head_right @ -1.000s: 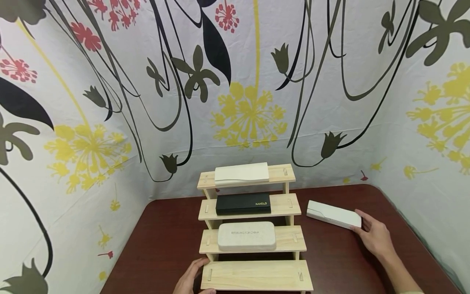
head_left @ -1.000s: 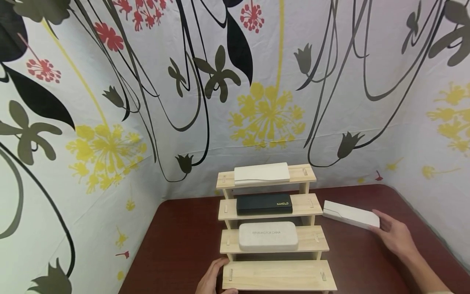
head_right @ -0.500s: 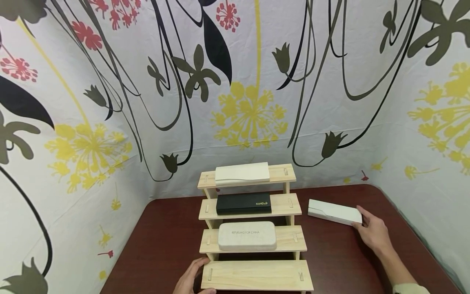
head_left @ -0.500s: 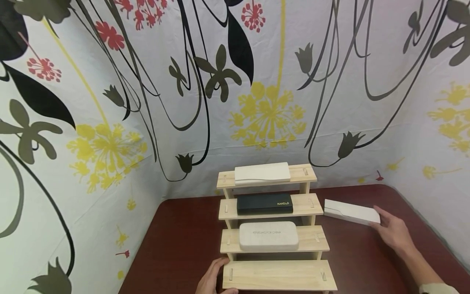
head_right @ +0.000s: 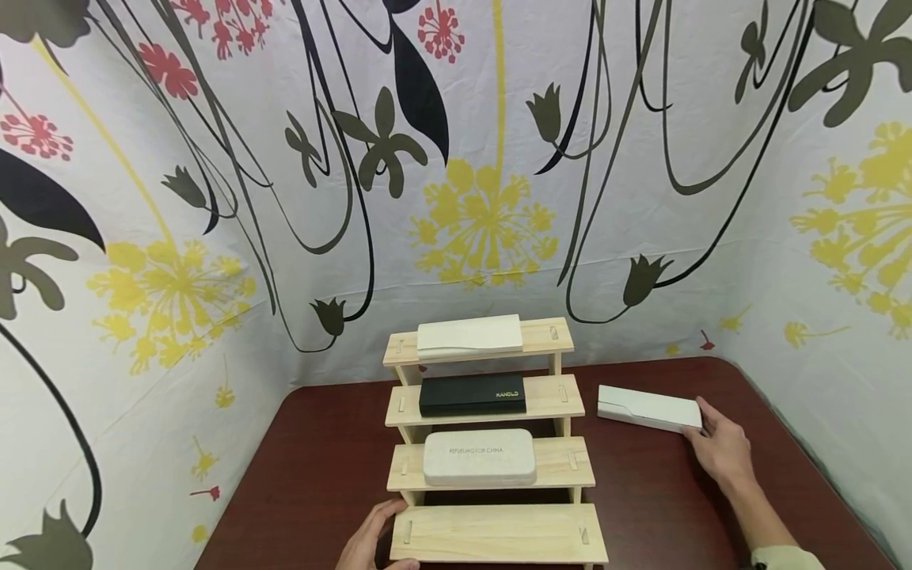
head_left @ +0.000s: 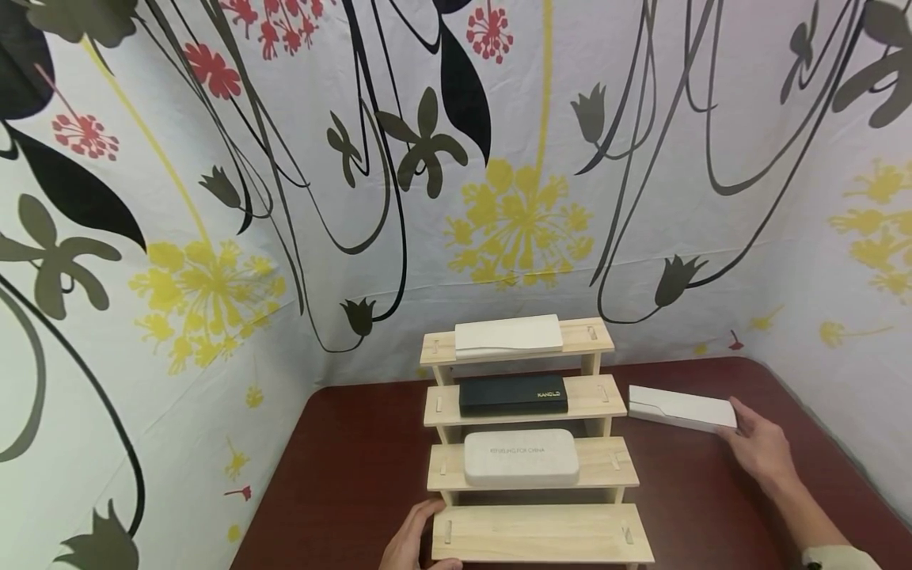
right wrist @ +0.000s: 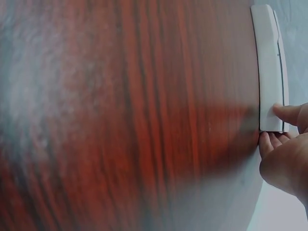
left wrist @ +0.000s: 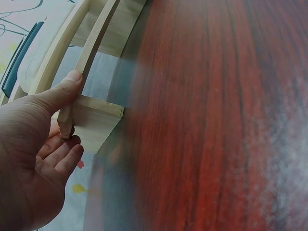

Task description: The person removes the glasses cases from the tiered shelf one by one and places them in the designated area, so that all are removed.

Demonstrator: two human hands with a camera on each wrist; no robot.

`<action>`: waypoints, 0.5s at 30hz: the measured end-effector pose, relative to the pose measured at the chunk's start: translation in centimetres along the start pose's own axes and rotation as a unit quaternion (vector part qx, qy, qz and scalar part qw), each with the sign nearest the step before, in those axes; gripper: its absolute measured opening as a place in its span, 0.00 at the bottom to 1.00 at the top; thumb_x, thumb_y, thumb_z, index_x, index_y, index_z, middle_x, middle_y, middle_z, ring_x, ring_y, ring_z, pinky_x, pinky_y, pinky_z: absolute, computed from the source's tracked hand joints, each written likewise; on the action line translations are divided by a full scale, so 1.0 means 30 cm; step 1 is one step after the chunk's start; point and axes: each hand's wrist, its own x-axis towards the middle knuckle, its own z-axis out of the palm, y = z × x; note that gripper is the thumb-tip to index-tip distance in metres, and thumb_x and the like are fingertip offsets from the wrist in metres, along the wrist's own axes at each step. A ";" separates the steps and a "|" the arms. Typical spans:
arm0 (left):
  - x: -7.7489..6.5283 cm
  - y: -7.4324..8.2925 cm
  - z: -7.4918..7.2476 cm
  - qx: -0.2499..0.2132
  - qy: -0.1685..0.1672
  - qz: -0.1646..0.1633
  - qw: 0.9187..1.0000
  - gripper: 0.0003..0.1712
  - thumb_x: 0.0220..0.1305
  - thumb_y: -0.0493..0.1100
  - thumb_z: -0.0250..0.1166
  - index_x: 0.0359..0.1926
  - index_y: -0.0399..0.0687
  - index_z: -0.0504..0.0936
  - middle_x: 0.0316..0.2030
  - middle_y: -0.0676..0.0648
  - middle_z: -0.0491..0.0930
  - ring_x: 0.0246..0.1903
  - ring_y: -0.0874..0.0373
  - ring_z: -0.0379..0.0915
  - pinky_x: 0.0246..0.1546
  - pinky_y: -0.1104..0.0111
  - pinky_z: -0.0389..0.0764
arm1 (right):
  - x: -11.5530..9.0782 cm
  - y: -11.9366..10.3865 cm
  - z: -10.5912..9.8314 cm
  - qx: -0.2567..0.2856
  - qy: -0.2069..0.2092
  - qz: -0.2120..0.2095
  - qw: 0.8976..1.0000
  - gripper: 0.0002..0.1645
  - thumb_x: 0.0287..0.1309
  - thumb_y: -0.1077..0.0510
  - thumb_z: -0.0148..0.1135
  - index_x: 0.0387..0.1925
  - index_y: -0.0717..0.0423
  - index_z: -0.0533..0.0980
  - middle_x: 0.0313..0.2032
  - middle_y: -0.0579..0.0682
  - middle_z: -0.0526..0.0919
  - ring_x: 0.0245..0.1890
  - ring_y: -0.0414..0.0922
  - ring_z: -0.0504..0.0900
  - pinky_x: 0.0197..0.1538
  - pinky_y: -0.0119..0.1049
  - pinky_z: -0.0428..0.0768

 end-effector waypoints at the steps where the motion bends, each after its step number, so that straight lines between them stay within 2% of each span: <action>1: 0.000 0.000 0.000 0.000 0.000 0.000 1.000 0.45 0.57 0.57 0.83 0.68 0.40 0.75 0.60 0.43 0.79 0.57 0.53 0.80 0.47 0.60 0.86 | 0.000 -0.002 0.000 0.002 0.001 0.003 1.000 0.42 0.80 0.54 0.58 0.80 0.71 0.52 0.71 0.81 0.59 0.66 0.79 0.67 0.61 0.72 0.70; 12: 0.000 0.009 -0.007 -0.008 -0.014 0.002 1.000 0.45 0.59 0.57 0.82 0.68 0.38 0.74 0.60 0.42 0.79 0.58 0.52 0.79 0.48 0.59 0.85 | -0.004 -0.010 0.011 0.008 0.029 0.035 0.999 0.42 0.80 0.51 0.57 0.80 0.70 0.54 0.69 0.78 0.63 0.69 0.80 0.62 0.68 0.76 0.59; 15: -0.001 0.009 -0.007 -0.006 -0.013 0.002 1.000 0.45 0.59 0.57 0.82 0.68 0.38 0.75 0.61 0.42 0.79 0.58 0.51 0.79 0.47 0.59 0.86 | -0.003 -0.013 0.015 0.012 0.036 0.042 0.998 0.41 0.79 0.51 0.57 0.79 0.70 0.55 0.69 0.77 0.64 0.69 0.79 0.63 0.69 0.75 0.58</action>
